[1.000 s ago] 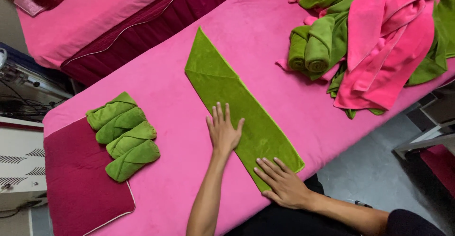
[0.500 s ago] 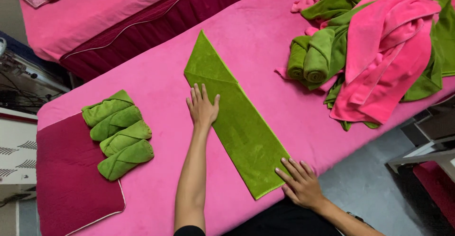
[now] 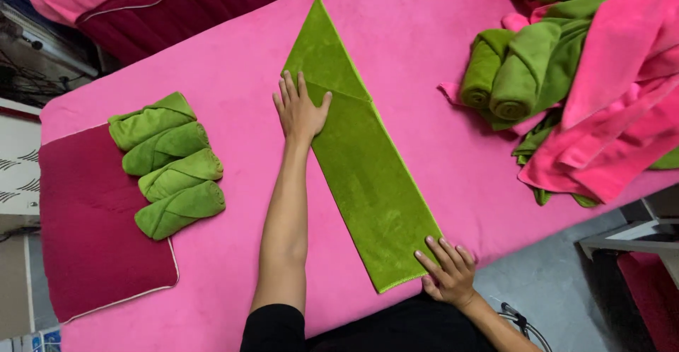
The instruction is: The person folds a green towel on a pink table. They unfold the towel, smooth it out, fold it into a triangle, then fold the sides inward to form a long strip. Finally, they roll the towel tightly from one end to the other and tuck the end to secure the roll.
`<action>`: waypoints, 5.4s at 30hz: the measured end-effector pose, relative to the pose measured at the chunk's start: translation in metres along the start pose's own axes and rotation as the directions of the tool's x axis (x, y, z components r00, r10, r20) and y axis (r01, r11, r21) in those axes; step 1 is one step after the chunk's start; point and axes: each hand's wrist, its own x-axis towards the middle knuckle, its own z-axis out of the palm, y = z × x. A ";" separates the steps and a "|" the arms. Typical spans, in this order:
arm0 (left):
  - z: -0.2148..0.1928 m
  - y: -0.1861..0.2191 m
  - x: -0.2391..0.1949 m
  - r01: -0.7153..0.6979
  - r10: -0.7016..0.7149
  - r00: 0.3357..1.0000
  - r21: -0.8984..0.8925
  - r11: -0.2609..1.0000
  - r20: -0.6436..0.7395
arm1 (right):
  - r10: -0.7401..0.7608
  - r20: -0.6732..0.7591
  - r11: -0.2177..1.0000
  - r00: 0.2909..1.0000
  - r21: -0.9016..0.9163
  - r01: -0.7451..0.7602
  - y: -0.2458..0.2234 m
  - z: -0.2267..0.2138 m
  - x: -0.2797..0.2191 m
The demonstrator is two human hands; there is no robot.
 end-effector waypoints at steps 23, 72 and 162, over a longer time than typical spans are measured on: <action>-0.005 0.015 0.036 -0.080 0.103 0.993 0.291 0.953 -0.064 | -0.022 -0.075 1.000 0.997 -0.007 0.022 0.005 0.011 -0.003; 0.102 0.119 -0.370 -0.920 0.920 0.391 0.003 0.391 0.026 | -0.051 0.590 0.998 0.806 0.060 0.019 -0.014 0.213 0.342; -0.048 0.003 -0.385 0.026 -0.059 0.998 -0.869 0.494 -0.004 | -0.176 0.610 0.957 0.772 0.289 -0.010 -0.080 -0.030 0.102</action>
